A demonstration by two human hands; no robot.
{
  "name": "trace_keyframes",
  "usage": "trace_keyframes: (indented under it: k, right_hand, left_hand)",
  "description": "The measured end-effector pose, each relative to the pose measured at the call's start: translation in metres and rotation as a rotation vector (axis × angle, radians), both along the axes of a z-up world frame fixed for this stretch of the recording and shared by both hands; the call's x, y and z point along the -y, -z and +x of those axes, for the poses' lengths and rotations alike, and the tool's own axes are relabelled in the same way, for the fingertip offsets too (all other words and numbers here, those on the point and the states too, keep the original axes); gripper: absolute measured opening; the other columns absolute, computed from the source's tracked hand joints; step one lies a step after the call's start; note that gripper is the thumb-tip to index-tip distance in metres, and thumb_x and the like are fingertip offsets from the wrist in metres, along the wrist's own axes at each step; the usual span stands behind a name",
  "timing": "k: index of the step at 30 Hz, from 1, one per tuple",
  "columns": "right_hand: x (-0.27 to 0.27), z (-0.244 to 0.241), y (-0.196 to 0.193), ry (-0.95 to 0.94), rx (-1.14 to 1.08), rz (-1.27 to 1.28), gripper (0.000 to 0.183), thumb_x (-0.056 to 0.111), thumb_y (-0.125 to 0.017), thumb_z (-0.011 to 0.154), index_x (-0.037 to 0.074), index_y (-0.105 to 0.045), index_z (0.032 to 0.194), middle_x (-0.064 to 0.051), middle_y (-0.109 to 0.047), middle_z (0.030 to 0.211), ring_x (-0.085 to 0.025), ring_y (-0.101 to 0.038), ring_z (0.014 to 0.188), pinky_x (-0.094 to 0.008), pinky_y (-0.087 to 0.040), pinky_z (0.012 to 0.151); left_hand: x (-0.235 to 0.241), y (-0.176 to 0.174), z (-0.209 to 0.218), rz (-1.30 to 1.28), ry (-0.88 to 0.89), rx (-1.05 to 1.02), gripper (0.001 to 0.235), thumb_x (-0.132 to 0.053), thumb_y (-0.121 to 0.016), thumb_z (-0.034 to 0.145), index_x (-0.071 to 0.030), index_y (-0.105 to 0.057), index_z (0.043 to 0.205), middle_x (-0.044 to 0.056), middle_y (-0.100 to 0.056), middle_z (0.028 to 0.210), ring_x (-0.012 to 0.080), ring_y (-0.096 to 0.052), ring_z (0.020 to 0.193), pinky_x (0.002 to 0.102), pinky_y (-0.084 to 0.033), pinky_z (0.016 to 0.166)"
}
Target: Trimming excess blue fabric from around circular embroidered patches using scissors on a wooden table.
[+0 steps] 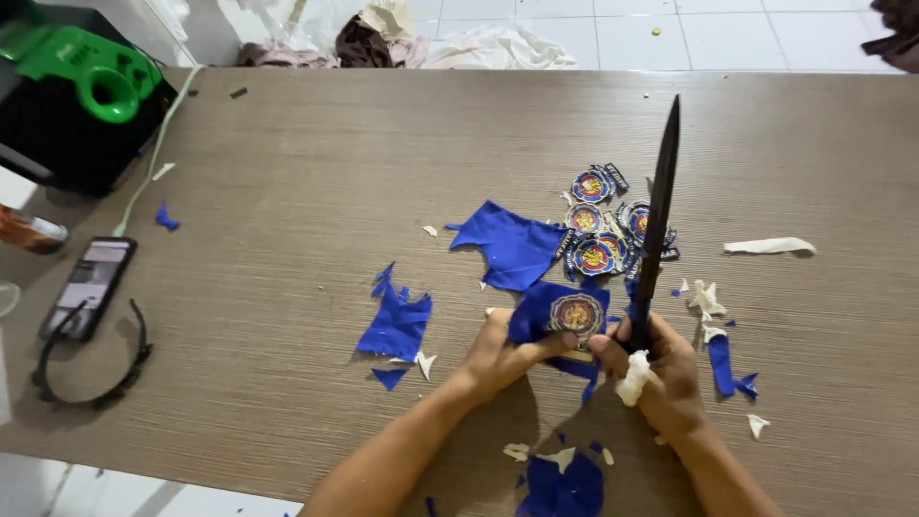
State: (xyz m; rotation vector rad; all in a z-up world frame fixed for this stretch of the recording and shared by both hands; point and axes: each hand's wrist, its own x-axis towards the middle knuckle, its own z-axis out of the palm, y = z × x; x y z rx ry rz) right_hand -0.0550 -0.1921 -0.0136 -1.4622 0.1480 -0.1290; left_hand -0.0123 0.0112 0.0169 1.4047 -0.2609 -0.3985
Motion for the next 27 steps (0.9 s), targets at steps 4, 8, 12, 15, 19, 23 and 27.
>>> trace_keyframes:
  k: [4, 8, 12, 15, 19, 23, 27]
  right_hand:
    - [-0.002, -0.002, -0.015, 0.004, -0.005, 0.009, 0.025, 0.007, -0.078, 0.082, 0.011, -0.053, 0.087, -0.013, -0.070, 0.095, -0.013, -0.054, 0.056, -0.027, -0.047, 0.052]
    - [0.008, 0.001, 0.008, -0.064, -0.020, 0.076, 0.027, 0.006, -0.080, 0.078, 0.009, -0.056, 0.089, -0.020, -0.070, 0.112, -0.017, -0.062, 0.064, -0.030, -0.055, 0.061]
    - [-0.013, -0.002, -0.015, 0.042, -0.080, 0.077, 0.030, -0.001, -0.079, 0.080, 0.012, -0.053, 0.083, -0.001, -0.058, 0.082, -0.011, -0.047, 0.055, -0.027, -0.039, 0.047]
    - [-0.006, -0.002, -0.013, 0.074, -0.071, -0.090, 0.029, 0.005, -0.082, 0.082, 0.014, -0.055, 0.083, 0.000, -0.062, 0.088, -0.009, -0.047, 0.058, -0.025, -0.040, 0.051]
    - [0.008, 0.001, -0.006, 0.067, -0.111, -0.108, 0.022, 0.007, -0.080, 0.083, 0.014, -0.059, 0.087, 0.003, -0.056, 0.077, -0.008, -0.045, 0.065, -0.023, -0.036, 0.055]
    - [0.017, 0.006, 0.010, -0.021, -0.115, 0.043, 0.021, 0.002, -0.076, 0.085, 0.011, -0.059, 0.092, -0.004, -0.065, 0.088, -0.015, -0.061, 0.078, -0.026, -0.050, 0.064]
    - [0.012, 0.002, -0.003, -0.077, -0.112, 0.016, 0.020, 0.006, -0.077, 0.085, 0.012, -0.059, 0.090, 0.003, -0.054, 0.068, -0.006, -0.044, 0.050, -0.022, -0.032, 0.040]
  left_hand:
    - [0.001, -0.012, -0.002, -0.050, -0.220, -0.241, 0.053, -0.026, -0.086, 0.069, -0.006, -0.074, 0.117, 0.006, -0.078, 0.113, 0.0164, -0.071, 0.100, 0.032, -0.059, 0.093]
    - [0.003, 0.007, -0.002, -0.102, -0.329, -0.215, 0.051, -0.028, -0.086, 0.071, -0.006, -0.074, 0.116, 0.005, -0.077, 0.112, 0.0161, -0.069, 0.102, 0.033, -0.058, 0.095]
    - [0.011, 0.024, -0.004, -0.325, -0.109, -0.226, 0.038, -0.015, -0.082, 0.082, 0.000, -0.073, 0.116, 0.012, -0.077, 0.104, 0.0226, -0.074, 0.090, 0.037, -0.067, 0.072]
    - [0.002, 0.010, 0.001, -0.125, -0.207, -0.162, 0.036, -0.033, -0.071, 0.092, -0.001, -0.077, 0.107, 0.007, -0.077, 0.101, 0.0162, -0.070, 0.091, 0.033, -0.062, 0.085]
    - [-0.010, 0.019, 0.015, -0.240, -0.311, -0.048, 0.026, -0.025, -0.068, 0.098, -0.006, -0.074, 0.114, 0.000, -0.072, 0.094, 0.0072, -0.062, 0.084, 0.022, -0.054, 0.077]
    - [-0.011, 0.009, 0.016, -0.350, -0.152, -0.204, 0.061, -0.011, -0.080, 0.079, -0.006, -0.060, 0.137, 0.020, -0.073, 0.125, 0.0203, -0.070, 0.106, 0.034, -0.061, 0.093]
    - [-0.009, -0.003, 0.008, -0.026, -0.185, -0.114, 0.066, -0.029, -0.087, 0.069, -0.018, -0.068, 0.131, 0.003, -0.073, 0.119, 0.0107, -0.066, 0.105, 0.025, -0.058, 0.093]
